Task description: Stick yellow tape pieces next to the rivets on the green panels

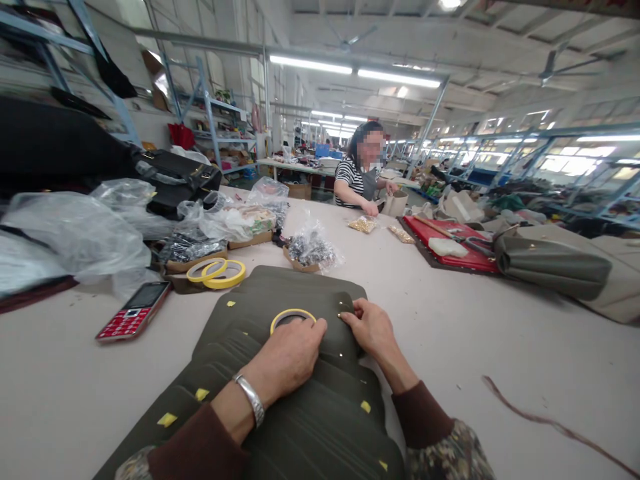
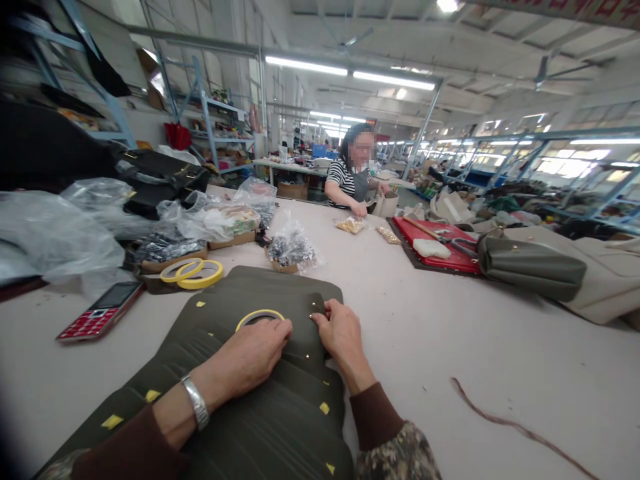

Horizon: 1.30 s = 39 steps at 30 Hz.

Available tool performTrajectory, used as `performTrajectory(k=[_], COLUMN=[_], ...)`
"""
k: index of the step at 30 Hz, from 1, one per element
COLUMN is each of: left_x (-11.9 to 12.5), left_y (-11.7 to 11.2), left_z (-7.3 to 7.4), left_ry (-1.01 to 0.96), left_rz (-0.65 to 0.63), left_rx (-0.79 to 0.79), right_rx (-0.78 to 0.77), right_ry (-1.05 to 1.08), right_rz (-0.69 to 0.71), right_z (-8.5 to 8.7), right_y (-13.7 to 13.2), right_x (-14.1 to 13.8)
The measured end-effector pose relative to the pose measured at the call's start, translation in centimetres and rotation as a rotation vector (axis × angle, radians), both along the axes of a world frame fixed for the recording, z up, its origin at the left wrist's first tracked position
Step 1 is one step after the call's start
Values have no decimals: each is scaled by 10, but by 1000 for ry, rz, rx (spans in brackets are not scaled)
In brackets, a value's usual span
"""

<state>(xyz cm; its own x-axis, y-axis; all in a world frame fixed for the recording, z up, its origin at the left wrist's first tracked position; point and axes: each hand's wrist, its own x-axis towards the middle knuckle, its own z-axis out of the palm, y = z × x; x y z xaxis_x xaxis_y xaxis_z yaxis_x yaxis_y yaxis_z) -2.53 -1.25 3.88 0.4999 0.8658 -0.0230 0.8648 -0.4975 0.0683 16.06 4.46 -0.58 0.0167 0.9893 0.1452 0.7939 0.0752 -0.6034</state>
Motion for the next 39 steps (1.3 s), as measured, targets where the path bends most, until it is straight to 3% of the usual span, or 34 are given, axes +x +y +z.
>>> performTrajectory(k=[8,13,16,20,23,25,28,30,34,39], left_x=[3,-12,-16,-11,-4,-1,0,-1,1,5], left_y=[-34,-17,-6,-6,-10,-11,-13,-14,-18,-19], left_z=[22,7,-5,-14,-16,-16,-13,-11,-9,-9], left_ry=[78,-7,-143,-373,-512,-577,-598,-590,-552,-490], left_rz=[85,121,118,55,15,22,43,45,35,62], left_rx=[-69,-186,-171,-89,-105,-112,-103,-87,-75,-85], right_rx=[-97,-183,-175,-115,18,28,-53,7,186,305], right_ry=[91,68,60,56,122,251,446,466,365,252], right_rz=[-55,-12,-12,-22,-25,53,292,390,428,460], right_z=[1,10,11,9,12,18,28,34,38,33], right_y=[6,6,5,5,1,-8,-30,-47,-68,-71], right_x=[13,22,23,25,26,23,17,12,7,6])
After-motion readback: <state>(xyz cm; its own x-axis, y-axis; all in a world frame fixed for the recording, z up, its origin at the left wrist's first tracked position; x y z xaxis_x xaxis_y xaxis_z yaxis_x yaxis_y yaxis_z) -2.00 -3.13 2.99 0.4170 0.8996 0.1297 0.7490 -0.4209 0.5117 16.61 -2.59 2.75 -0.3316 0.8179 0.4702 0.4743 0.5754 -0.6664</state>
